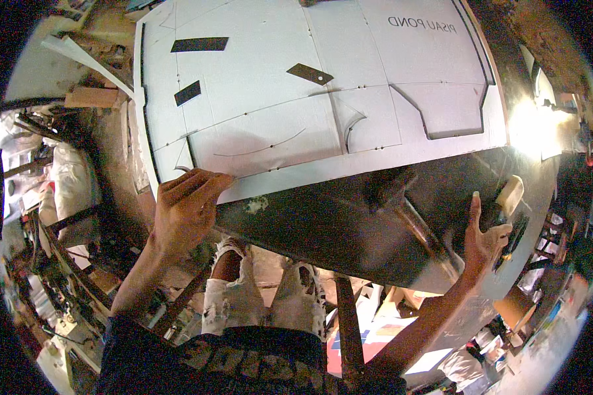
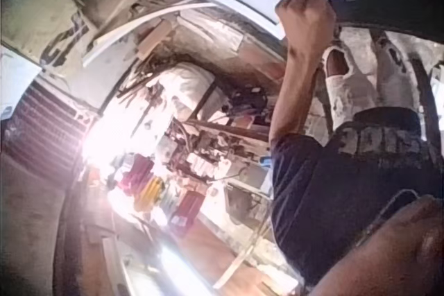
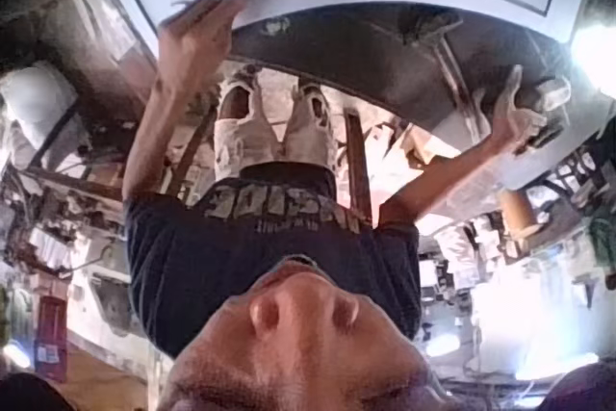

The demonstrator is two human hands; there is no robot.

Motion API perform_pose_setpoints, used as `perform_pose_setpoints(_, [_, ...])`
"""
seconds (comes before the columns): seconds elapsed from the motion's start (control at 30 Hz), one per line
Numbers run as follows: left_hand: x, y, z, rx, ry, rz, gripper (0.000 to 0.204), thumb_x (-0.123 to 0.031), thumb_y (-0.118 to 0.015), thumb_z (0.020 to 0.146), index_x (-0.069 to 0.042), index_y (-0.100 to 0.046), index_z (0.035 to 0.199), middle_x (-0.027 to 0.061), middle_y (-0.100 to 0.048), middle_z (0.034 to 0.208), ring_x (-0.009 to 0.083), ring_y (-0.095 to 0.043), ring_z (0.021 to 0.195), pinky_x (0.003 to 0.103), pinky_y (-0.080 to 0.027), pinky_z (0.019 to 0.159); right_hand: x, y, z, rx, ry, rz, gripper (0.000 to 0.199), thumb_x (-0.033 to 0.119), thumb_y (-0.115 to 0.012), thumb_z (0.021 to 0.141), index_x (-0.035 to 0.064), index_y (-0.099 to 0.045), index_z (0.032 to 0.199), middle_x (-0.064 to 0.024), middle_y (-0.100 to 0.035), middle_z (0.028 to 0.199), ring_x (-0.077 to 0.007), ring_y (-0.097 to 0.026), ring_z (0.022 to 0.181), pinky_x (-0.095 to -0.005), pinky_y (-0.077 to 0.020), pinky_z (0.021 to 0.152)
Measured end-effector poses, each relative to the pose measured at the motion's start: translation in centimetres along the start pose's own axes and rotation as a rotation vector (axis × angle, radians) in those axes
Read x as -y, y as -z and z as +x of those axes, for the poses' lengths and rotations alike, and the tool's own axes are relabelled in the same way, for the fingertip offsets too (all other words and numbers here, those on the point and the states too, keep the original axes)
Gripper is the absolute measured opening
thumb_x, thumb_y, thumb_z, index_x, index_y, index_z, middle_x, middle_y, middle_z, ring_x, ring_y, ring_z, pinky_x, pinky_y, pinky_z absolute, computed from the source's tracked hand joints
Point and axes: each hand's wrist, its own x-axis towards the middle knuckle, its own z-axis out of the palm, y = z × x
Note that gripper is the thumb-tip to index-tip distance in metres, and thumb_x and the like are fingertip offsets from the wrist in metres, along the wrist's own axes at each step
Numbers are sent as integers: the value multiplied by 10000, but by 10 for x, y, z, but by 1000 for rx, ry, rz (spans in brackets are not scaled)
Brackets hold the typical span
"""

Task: The person measures, cuts, and grinds small metal strips at a workshop bench. The person uses pliers to bend edges, a hammer to flatten segments against a template, and a grinding wheel to smooth the ends of the metal pieces.

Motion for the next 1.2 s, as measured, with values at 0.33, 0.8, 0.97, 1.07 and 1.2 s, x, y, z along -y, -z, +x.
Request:
perform_pose_setpoints(0.33, [1, -1, -3, -11, -1, -30, 341, 124, -620, 658, 22, -672, 980, 122, -705, 918, 236, -709, 838, 341, -602, 661, 42, 44, -154, 522, 441, 1216, 714, 215, -705, 867, 3, -378, 1466, -165, -584, 1288, -258, -604, 1084, -407, -490, 944])
perform_pose_setpoints(0.8, [8, 0, -3, -22, -61, -53, 398, 78, -638, 623, 0, -653, 1013, 100, -691, 965, 240, -691, 852, 349, -586, 678, 81, 21, -216, 120, 1152, 710, 660, 160, -777, 789, 30, -509, 1378, -155, -597, 1298, -385, -579, 1031, -449, -488, 903])
perform_pose_setpoints(0.97, [6, -1, -1, -3, -36, -67, 348, 53, -640, 633, -2, -658, 975, 100, -692, 921, 251, -681, 844, 363, -564, 697, 92, 14, -223, 385, 1084, 568, 690, 189, -802, 745, 18, -529, 1355, -173, -628, 1193, -392, -598, 995, -458, -517, 837])
perform_pose_setpoints(1.07, [12, 1, -2, -65, -62, -49, 354, 44, -639, 628, -6, -661, 978, 98, -696, 900, 252, -681, 836, 368, -552, 713, 86, 19, -243, 221, 1127, 758, 687, 196, -792, 762, 49, -521, 1376, -175, -625, 1188, -386, -608, 951, -447, -529, 799])
perform_pose_setpoints(1.2, [11, 2, -14, -102, 5, -13, 386, -20, -701, 702, -36, -648, 1084, 103, -703, 937, 254, -632, 1031, 407, -452, 937, 96, 13, -256, 299, 1269, 569, 696, 94, -762, 792, -35, -449, 1399, -250, -574, 1254, -389, -614, 1035, -412, -507, 857])
